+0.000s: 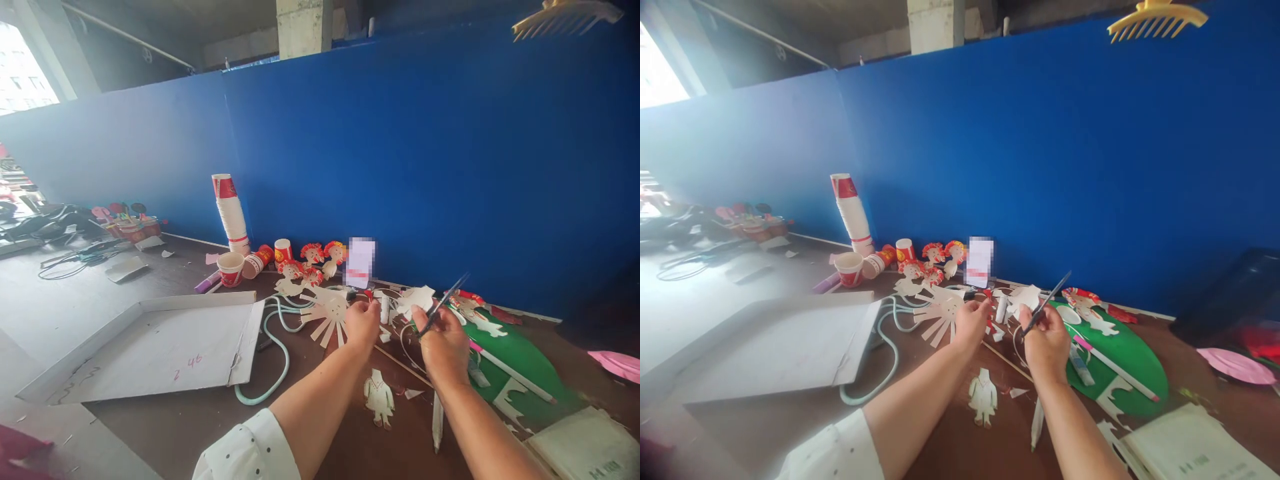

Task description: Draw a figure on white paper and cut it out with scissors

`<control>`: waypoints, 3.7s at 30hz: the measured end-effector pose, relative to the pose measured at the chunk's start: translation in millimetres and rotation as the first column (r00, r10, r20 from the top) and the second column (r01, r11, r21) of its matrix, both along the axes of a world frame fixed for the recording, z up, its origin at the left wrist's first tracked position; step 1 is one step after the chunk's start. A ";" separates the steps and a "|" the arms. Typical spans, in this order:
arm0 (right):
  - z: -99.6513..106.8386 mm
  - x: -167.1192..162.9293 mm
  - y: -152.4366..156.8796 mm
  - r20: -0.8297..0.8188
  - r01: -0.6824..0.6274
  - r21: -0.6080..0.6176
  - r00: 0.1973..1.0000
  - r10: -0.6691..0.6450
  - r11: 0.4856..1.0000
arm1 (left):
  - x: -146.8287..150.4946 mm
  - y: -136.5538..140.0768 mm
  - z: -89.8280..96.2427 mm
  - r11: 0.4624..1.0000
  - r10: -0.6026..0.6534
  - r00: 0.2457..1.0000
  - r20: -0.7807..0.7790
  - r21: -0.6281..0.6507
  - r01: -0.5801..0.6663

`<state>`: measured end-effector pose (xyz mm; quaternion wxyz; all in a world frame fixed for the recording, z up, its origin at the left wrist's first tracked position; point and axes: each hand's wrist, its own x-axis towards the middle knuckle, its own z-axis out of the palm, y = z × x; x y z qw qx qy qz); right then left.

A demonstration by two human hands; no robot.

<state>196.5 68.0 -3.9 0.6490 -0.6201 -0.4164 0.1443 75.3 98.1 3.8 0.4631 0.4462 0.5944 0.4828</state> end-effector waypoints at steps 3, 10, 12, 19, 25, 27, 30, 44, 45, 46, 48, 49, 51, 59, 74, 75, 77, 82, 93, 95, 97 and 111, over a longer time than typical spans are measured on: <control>-6.5 6.1 4.4 -0.039 -0.017 -0.021 0.999 0.016 1.000 | -8.4 4.7 2.8 0.998 -0.025 1.000 0.003 0.055 0.025; -7.3 10.0 5.8 -0.053 -0.101 -0.067 0.994 0.097 0.993 | -10.7 3.2 7.2 0.920 -0.382 0.923 0.051 0.113 0.374; -4.9 9.7 4.1 -0.021 -0.121 -0.081 0.993 0.120 0.989 | -10.7 1.9 6.5 0.901 -0.431 0.901 0.043 0.078 0.427; 4.7 2.3 -2.3 -0.056 -0.207 -0.084 0.978 0.203 0.975 | -11.0 3.1 3.2 0.895 -0.445 0.887 0.124 0.038 0.444; -3.2 4.5 0.4 -0.095 -0.302 -0.087 0.951 0.293 0.949 | -8.2 4.0 4.0 0.922 -0.374 0.881 0.289 0.016 0.386; -4.2 3.8 0.4 -0.119 -0.345 -0.076 0.935 0.335 0.935 | -6.7 4.1 2.4 0.927 -0.363 0.883 0.297 0.022 0.373; -3.9 2.2 0.2 -0.134 -0.347 -0.070 0.932 0.336 0.935 | -4.5 4.1 0.0 0.928 -0.363 0.872 0.329 0.041 0.371; -10.6 6.1 3.2 -0.046 -0.285 -0.043 0.958 0.283 0.958 | -4.2 3.5 -1.8 0.902 -0.367 0.756 0.541 0.010 0.431; -10.1 5.4 2.9 -0.045 -0.287 -0.041 0.958 0.285 0.957 | -4.3 3.2 -1.4 0.904 -0.365 0.758 0.540 0.010 0.428; -9.3 4.7 2.6 -0.044 -0.288 -0.040 0.957 0.287 0.957 | -4.4 3.0 -0.8 0.906 -0.363 0.761 0.537 0.011 0.424; -7.4 3.4 1.6 -0.038 -0.292 -0.041 0.956 0.290 0.956 | -4.7 2.6 0.4 0.908 -0.361 0.770 0.526 0.010 0.419; -6.5 2.9 1.0 -0.035 -0.291 -0.042 0.957 0.289 0.956 | -4.9 2.6 0.9 0.908 -0.361 0.772 0.523 0.009 0.419; -4.9 2.3 0.0 -0.026 -0.290 -0.043 0.957 0.289 0.956 | -5.4 2.9 1.3 0.903 -0.369 0.765 0.528 0.010 0.429; -5.1 3.9 -0.3 -0.013 -0.285 -0.037 0.959 0.285 0.958 | -8.0 6.2 -6.2 0.866 -0.453 0.732 0.510 0.054 0.498; -4.1 1.8 -0.5 0.023 -0.287 -0.061 0.957 0.289 0.956 | -8.4 6.0 -5.7 0.871 -0.438 0.773 0.458 0.003 0.492; -4.1 2.4 -0.3 0.032 -0.289 -0.065 0.956 0.292 0.955 | -10.2 7.1 -5.2 0.865 -0.452 0.779 0.435 -0.001 0.502; -3.1 4.4 -0.3 0.058 -0.288 -0.084 0.954 0.293 0.954 | -16.0 10.1 -3.8 0.845 -0.494 0.782 0.380 -0.003 0.535; 1.6 9.5 -1.4 0.108 -0.343 -0.181 0.925 0.365 0.922 | -35.2 17.4 4.7 0.860 -0.498 0.795 0.345 0.085 0.503; 1.6 7.2 -2.0 0.042 -0.553 -0.283 0.809 0.586 0.784 | -36.5 24.1 5.8 0.723 -0.470 0.697 -0.542 0.217 0.656; 5.7 6.8 -3.8 0.044 -0.528 -0.301 0.824 0.565 0.794 | -37.9 22.9 6.4 0.743 -0.472 0.675 -0.567 0.157 0.651; 8.7 6.6 -4.8 0.038 -0.509 -0.299 0.839 0.543 0.807 | -39.2 22.3 7.2 0.732 -0.479 0.647 -0.592 0.138 0.668; 2.6 7.6 -3.3 -0.121 -0.511 -0.305 0.858 0.499 0.804 | -36.2 19.3 15.3 0.852 -0.518 0.779 0.352 0.141 0.503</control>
